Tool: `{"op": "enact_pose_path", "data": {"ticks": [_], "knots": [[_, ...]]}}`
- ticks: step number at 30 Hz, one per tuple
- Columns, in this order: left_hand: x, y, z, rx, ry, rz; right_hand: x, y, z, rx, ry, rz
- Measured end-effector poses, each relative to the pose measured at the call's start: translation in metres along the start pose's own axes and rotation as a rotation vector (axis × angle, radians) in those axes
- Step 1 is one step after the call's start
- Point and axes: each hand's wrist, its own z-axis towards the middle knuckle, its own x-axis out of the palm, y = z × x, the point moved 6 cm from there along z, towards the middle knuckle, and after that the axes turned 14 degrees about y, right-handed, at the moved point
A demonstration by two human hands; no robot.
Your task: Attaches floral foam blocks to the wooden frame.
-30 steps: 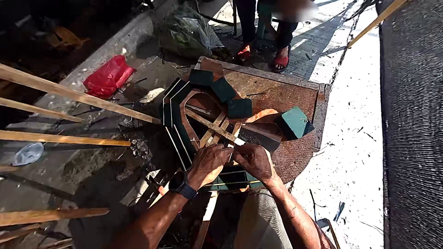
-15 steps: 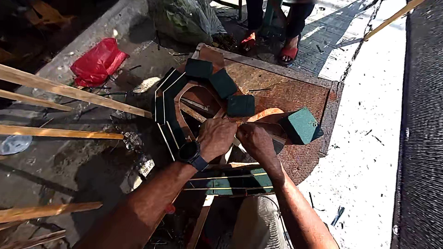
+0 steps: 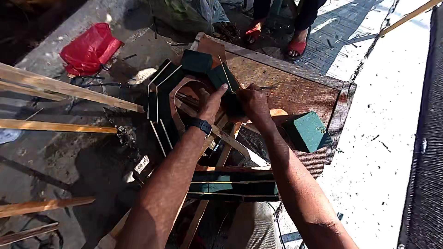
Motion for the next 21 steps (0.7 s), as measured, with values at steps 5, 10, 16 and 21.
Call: {"op": "enact_pose_path", "data": {"ticks": [5, 10, 16, 21], "knots": [[0.017, 0.004, 0.030, -0.113, -0.096, -0.100, 0.000, -0.004, 0.000, -0.009, 0.084, -0.044], [0.016, 0.009, 0.042, -0.061, -0.080, -0.130, -0.023, -0.032, 0.008, 0.024, 0.098, 0.072], [0.016, 0.014, 0.055, 0.000, -0.064, -0.224, -0.027, -0.044, 0.023, 0.045, 0.488, 0.266], [0.015, 0.012, 0.051, 0.004, -0.070, -0.204, -0.026, -0.035, 0.033, 0.058, 0.582, 0.113]]}}
